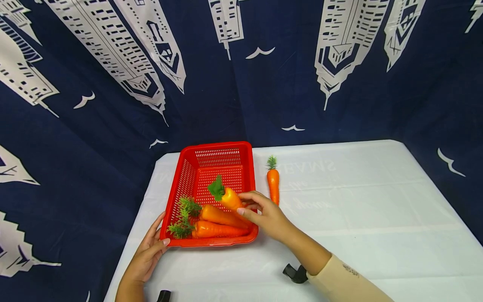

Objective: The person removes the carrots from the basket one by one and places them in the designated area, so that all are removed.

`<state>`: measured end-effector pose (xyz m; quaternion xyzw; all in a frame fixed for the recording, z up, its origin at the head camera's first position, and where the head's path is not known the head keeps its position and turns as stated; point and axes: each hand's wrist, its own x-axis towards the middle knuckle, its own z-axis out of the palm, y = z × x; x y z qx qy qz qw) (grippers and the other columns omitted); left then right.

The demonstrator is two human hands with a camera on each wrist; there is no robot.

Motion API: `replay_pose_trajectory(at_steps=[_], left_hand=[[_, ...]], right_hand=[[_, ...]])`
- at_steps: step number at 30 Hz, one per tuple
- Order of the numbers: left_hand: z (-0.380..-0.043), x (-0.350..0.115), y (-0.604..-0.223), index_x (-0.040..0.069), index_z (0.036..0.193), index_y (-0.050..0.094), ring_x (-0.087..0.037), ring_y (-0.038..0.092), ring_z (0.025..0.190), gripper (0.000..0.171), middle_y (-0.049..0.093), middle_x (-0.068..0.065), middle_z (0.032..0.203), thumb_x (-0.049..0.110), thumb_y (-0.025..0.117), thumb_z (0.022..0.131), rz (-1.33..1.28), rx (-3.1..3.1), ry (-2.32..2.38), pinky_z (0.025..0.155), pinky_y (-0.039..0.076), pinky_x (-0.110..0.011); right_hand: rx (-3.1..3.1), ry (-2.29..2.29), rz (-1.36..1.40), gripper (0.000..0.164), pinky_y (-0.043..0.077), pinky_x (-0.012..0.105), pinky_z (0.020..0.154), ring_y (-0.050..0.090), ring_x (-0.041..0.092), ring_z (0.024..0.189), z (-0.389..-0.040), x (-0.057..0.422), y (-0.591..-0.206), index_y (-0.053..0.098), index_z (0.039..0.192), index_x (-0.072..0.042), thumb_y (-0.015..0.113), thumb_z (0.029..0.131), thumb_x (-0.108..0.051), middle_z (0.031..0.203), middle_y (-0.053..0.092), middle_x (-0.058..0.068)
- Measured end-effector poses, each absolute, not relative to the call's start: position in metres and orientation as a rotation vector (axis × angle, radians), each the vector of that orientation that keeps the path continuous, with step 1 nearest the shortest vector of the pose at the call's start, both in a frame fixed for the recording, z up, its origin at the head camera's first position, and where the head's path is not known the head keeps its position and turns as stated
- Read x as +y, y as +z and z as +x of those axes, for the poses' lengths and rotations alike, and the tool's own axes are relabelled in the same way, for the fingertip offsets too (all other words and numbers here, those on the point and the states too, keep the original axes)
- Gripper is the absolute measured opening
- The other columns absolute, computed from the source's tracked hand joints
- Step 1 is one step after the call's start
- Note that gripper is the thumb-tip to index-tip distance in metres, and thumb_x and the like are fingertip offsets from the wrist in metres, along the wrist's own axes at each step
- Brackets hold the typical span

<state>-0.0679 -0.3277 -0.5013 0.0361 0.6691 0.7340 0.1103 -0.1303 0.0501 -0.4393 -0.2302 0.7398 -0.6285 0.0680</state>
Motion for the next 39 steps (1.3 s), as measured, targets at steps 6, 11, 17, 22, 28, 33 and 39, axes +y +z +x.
replay_pose_trajectory(at_steps=[6, 11, 17, 22, 28, 33, 39], left_hand=[[-0.068, -0.328, -0.501, 0.028, 0.164, 0.009, -0.003, 0.056, 0.129, 0.076, 0.041, 0.01, 0.152, 0.001, 0.045, 0.103, 0.131, 1.964, 2.152, 0.101, 0.05, -0.021], [-0.067, -0.329, -0.501, 0.028, 0.164, 0.009, -0.003, 0.056, 0.13, 0.076, 0.04, 0.01, 0.152, 0.001, 0.045, 0.103, 0.136, 1.957, 2.154, 0.101, 0.05, -0.021], [-0.067, -0.328, -0.502, 0.03, 0.164, 0.011, -0.004, 0.056, 0.13, 0.076, 0.039, 0.008, 0.153, 0.001, 0.046, 0.103, 0.066, 1.966, 2.146, 0.101, 0.05, -0.022], [-0.068, -0.329, -0.503, 0.03, 0.164, 0.011, -0.004, 0.056, 0.13, 0.076, 0.04, 0.008, 0.153, 0.001, 0.046, 0.103, 0.056, 1.968, 2.14, 0.102, 0.05, -0.022], [-0.068, -0.328, -0.502, 0.031, 0.164, 0.012, -0.003, 0.055, 0.13, 0.076, 0.039, 0.007, 0.153, 0.001, 0.047, 0.102, 0.044, 1.972, 2.14, 0.102, 0.049, -0.021], [-0.068, -0.328, -0.501, 0.031, 0.163, 0.013, -0.003, 0.056, 0.129, 0.076, 0.04, 0.007, 0.153, 0.001, 0.048, 0.102, 0.027, 1.976, 2.143, 0.101, 0.05, -0.021], [-0.068, -0.327, -0.5, 0.03, 0.163, 0.013, -0.004, 0.057, 0.129, 0.076, 0.041, 0.007, 0.152, 0.001, 0.048, 0.102, 0.02, 1.992, 2.133, 0.101, 0.05, -0.022]], right_hand=[[2.204, -1.934, -0.627, 0.042, 0.055, 0.02, 0.088, 0.065, 0.02, 0.107, -0.134, 0.055, -0.436, 0.059, 0.136, -0.01, 0.068, 0.097, -0.021, 0.124, 0.065, 0.01], [2.207, -1.953, -0.609, 0.045, 0.055, 0.019, 0.09, 0.063, 0.023, 0.111, -0.136, 0.058, -0.433, 0.058, 0.139, -0.011, 0.068, 0.097, -0.022, 0.125, 0.064, 0.009], [2.2, -1.995, -0.61, 0.045, 0.053, 0.019, 0.093, 0.061, 0.028, 0.116, -0.139, 0.063, -0.432, 0.057, 0.14, -0.008, 0.067, 0.098, -0.019, 0.126, 0.063, 0.012], [2.2, -2.018, -0.575, 0.044, 0.053, 0.019, 0.092, 0.061, 0.029, 0.116, -0.142, 0.068, -0.431, 0.057, 0.139, -0.005, 0.066, 0.098, -0.018, 0.127, 0.064, 0.015], [2.175, -2.045, -0.505, 0.043, 0.053, 0.018, 0.093, 0.06, 0.031, 0.119, -0.146, 0.073, -0.432, 0.057, 0.139, -0.007, 0.066, 0.098, -0.019, 0.129, 0.064, 0.016], [2.197, -2.039, -0.421, 0.043, 0.051, 0.015, 0.094, 0.06, 0.03, 0.12, -0.151, 0.077, -0.434, 0.058, 0.138, -0.007, 0.067, 0.098, -0.022, 0.131, 0.062, 0.015], [2.227, -2.023, -0.32, 0.044, 0.05, 0.016, 0.074, 0.06, 0.027, 0.113, -0.156, 0.084, -0.439, 0.058, 0.138, -0.01, 0.067, 0.098, -0.027, 0.127, 0.064, 0.014]])
